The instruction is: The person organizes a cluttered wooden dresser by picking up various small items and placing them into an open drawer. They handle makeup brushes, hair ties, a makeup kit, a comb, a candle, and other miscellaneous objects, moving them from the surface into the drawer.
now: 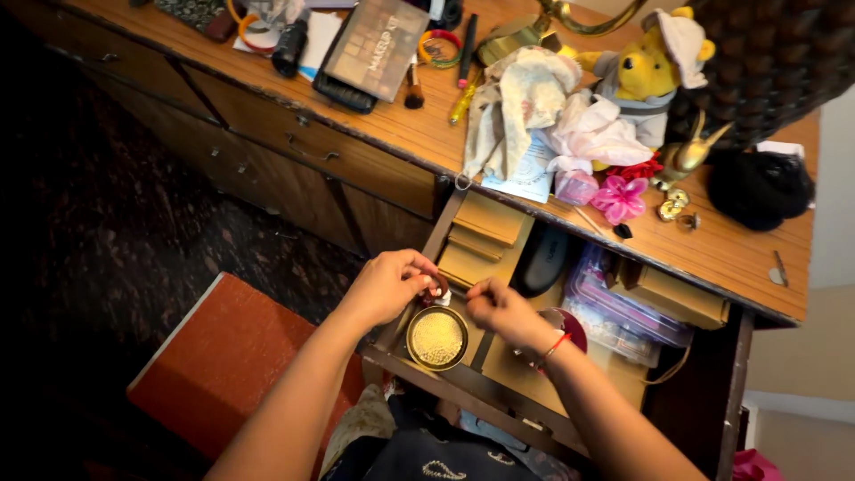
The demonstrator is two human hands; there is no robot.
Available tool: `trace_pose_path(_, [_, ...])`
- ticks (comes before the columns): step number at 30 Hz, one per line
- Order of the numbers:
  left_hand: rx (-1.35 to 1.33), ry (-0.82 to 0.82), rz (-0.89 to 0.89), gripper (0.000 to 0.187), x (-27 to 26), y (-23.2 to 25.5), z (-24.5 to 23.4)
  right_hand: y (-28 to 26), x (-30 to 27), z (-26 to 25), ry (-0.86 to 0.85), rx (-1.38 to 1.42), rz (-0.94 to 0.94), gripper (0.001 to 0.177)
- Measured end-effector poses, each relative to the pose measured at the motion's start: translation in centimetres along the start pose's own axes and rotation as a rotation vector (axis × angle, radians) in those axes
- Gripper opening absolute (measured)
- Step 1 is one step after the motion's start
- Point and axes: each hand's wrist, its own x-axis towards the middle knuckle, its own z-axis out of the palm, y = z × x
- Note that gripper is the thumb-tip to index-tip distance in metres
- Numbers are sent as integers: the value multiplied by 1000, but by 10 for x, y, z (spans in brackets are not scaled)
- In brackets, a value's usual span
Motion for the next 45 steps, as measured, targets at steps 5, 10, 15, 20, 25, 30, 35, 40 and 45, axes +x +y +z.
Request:
trace_pose_path(5, [-58, -23, -69, 20, 8, -17, 17, 2, -13, 37, -9, -589, -143, 47])
trace_pose_path(10, [181, 59, -61, 21, 7, -3, 26, 11, -1, 68, 72, -894, -268, 34])
trace_pose_path(15, [294, 32, 21, 20, 3, 4, 45, -14, -57, 29, 99, -872, -259, 23])
trace_pose_path(20, [371, -25, 237, 27, 7, -17, 89, -67, -126, -33, 804, -596, -61, 27])
trace_pose_path(25, [389, -78, 188, 24, 12, -16, 151, -24, -111, -58, 663, -959, -558, 46])
trace_pose_path(30, [489, -139, 202, 65, 3, 9, 180, 55, -92, -108, 627, -370, -110, 22])
trace_pose_path(35, [508, -62, 393, 46, 16, -7, 197, 93, -106, -142, 540, 170, 11, 23])
trace_pose_path(40, [595, -87, 388, 30, 26, -21, 195, 89, -113, -140, 576, 57, 25, 22])
trace_pose_path(45, [586, -91, 368, 42, 11, -4, 190, 67, -115, -131, 599, 404, -255, 20])
